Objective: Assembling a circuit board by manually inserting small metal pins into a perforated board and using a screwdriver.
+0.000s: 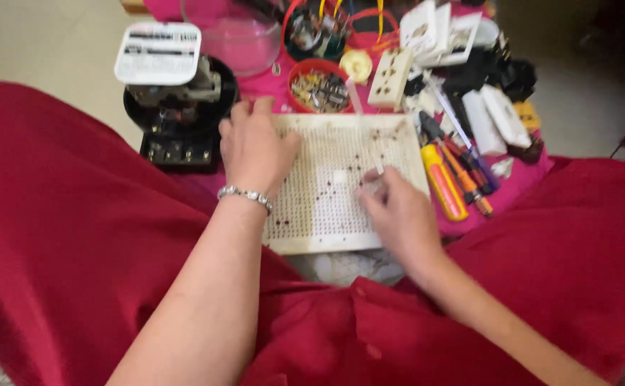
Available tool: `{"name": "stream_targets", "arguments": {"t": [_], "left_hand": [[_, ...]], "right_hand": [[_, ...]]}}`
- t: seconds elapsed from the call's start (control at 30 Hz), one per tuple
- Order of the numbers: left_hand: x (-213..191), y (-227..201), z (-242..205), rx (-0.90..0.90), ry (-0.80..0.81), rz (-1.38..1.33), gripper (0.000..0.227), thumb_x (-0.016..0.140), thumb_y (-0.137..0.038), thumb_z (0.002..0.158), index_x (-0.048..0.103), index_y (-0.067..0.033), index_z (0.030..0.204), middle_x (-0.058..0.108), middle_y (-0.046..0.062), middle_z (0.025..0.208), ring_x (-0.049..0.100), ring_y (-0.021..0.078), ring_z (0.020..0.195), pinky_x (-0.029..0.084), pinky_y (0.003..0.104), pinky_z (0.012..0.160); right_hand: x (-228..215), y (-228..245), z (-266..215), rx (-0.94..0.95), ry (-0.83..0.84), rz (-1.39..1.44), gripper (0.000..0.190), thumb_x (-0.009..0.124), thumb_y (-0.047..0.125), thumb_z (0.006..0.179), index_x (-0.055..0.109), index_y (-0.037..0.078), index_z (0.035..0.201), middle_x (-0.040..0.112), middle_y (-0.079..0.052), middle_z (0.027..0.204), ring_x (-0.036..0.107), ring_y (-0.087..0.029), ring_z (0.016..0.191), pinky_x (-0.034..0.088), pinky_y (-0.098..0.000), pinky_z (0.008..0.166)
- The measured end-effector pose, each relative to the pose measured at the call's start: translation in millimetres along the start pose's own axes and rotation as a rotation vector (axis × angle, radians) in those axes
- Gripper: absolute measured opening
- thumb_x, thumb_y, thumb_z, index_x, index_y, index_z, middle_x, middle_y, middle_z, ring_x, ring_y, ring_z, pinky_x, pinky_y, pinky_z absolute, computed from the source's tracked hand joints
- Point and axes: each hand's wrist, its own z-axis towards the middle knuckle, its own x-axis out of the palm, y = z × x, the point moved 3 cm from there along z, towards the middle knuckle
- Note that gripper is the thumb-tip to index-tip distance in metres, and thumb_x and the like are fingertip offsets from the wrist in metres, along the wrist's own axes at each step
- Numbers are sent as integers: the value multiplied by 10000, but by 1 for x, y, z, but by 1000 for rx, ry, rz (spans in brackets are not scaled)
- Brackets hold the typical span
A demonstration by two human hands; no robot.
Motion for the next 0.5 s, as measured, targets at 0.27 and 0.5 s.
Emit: {"name": "stream_targets", "arguments": {"t": [0.27, 0.5], "left_hand": [[-5, -31, -16, 318, -89, -154, 222, 755, -184, 829, 759, -149, 1048, 637, 110, 969, 626, 360, 991, 533, 501, 868], [5, -65, -51, 382, 598, -142, 256, 852, -256, 778, 797, -109, 980, 696, 117, 842, 713, 271, 826, 602, 400, 779]], "right_hand": [[-2, -7, 8, 195, -51, 416, 234, 620, 211, 968, 691, 33, 1103, 690, -154, 672, 701, -243, 468, 623, -342, 428], [-6, -2, 7, 249, -41, 526, 266, 601, 167, 974, 668, -36, 1131, 694, -214, 725, 728, -257, 540, 662, -350, 491]]}}
